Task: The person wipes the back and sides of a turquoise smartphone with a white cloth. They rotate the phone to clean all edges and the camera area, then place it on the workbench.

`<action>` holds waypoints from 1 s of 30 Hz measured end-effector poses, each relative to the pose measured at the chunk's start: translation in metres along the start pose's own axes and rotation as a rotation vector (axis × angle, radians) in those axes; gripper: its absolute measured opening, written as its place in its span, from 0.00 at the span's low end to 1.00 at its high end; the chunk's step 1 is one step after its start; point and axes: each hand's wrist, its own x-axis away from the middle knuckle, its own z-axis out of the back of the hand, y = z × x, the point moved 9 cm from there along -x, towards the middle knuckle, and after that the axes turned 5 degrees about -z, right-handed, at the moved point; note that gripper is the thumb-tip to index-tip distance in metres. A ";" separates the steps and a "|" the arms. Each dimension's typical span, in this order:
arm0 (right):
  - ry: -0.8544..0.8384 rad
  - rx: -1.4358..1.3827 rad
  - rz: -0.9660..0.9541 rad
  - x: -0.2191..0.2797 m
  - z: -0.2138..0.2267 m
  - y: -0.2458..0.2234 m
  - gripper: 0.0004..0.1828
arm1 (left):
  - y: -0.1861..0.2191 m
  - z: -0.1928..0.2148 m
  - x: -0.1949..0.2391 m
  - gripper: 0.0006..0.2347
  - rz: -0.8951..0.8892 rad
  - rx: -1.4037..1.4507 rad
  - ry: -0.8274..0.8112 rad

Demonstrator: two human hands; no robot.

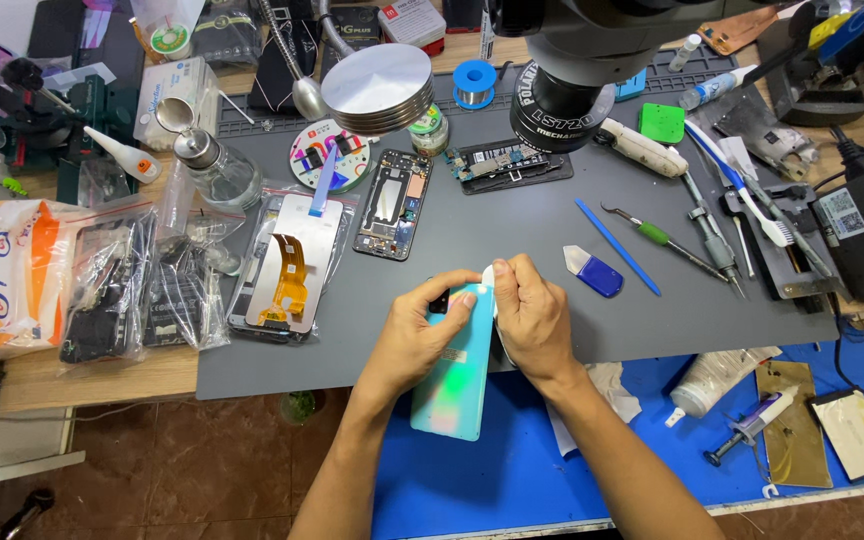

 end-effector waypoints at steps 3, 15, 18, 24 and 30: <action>-0.007 -0.012 -0.031 -0.003 0.001 -0.005 0.24 | 0.003 0.002 0.000 0.10 0.021 0.015 0.007; -0.190 -0.086 -0.122 -0.006 -0.012 0.015 0.29 | -0.028 0.020 0.008 0.12 0.227 0.051 0.141; -0.204 -0.109 -0.083 -0.006 -0.010 0.008 0.27 | -0.012 0.021 0.005 0.11 0.162 -0.036 0.141; -0.114 -0.002 0.038 0.003 -0.006 0.004 0.24 | 0.008 0.013 0.004 0.11 0.119 -0.069 0.109; -0.062 0.001 0.084 0.005 -0.002 -0.002 0.23 | 0.014 0.010 0.004 0.09 0.066 -0.086 0.122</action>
